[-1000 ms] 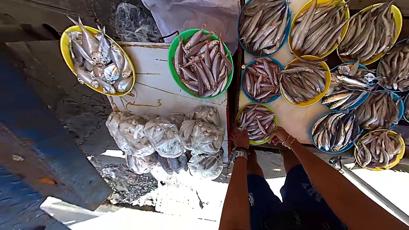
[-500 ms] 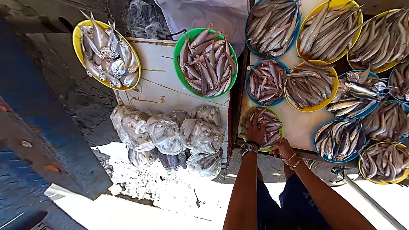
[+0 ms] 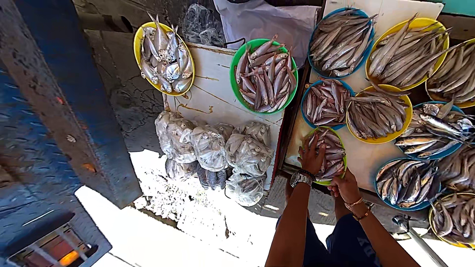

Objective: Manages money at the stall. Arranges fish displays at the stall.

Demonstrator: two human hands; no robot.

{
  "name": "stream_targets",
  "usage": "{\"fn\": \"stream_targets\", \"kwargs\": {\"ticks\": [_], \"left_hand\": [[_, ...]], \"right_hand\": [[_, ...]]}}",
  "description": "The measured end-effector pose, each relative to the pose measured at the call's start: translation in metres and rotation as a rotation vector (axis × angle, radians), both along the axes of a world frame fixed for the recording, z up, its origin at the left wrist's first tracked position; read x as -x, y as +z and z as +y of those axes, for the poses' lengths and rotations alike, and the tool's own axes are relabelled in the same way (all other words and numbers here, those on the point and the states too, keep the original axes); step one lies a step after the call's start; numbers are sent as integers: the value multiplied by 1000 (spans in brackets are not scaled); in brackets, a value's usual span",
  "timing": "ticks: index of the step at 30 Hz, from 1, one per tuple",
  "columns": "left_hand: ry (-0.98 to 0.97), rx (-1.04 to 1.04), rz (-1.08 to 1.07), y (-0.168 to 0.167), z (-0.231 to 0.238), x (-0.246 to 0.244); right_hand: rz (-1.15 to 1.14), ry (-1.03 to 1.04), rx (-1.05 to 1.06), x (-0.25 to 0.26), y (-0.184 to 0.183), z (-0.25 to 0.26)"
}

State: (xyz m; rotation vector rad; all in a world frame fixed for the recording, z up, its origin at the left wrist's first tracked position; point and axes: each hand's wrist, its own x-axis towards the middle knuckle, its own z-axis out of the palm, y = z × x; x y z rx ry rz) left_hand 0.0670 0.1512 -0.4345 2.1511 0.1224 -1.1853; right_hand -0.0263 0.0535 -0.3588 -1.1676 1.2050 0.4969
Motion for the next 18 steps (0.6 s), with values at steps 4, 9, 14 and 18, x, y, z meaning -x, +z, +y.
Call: {"fn": "stream_targets", "kwargs": {"ticks": [4,9,14,18], "left_hand": [[76,93,-11,7,-5,-4],[132,178,-31,18,-14,-6],[78,135,-187,53,-24,-9],[90,93,-467,101,-15,-23]], "right_hand": [[-39,68,103,-5,14,-2],[-75,109,207,-7,32,-6],[-210,-33,197,6,48,-13],[-373,-169,49,7,54,-20]]}}
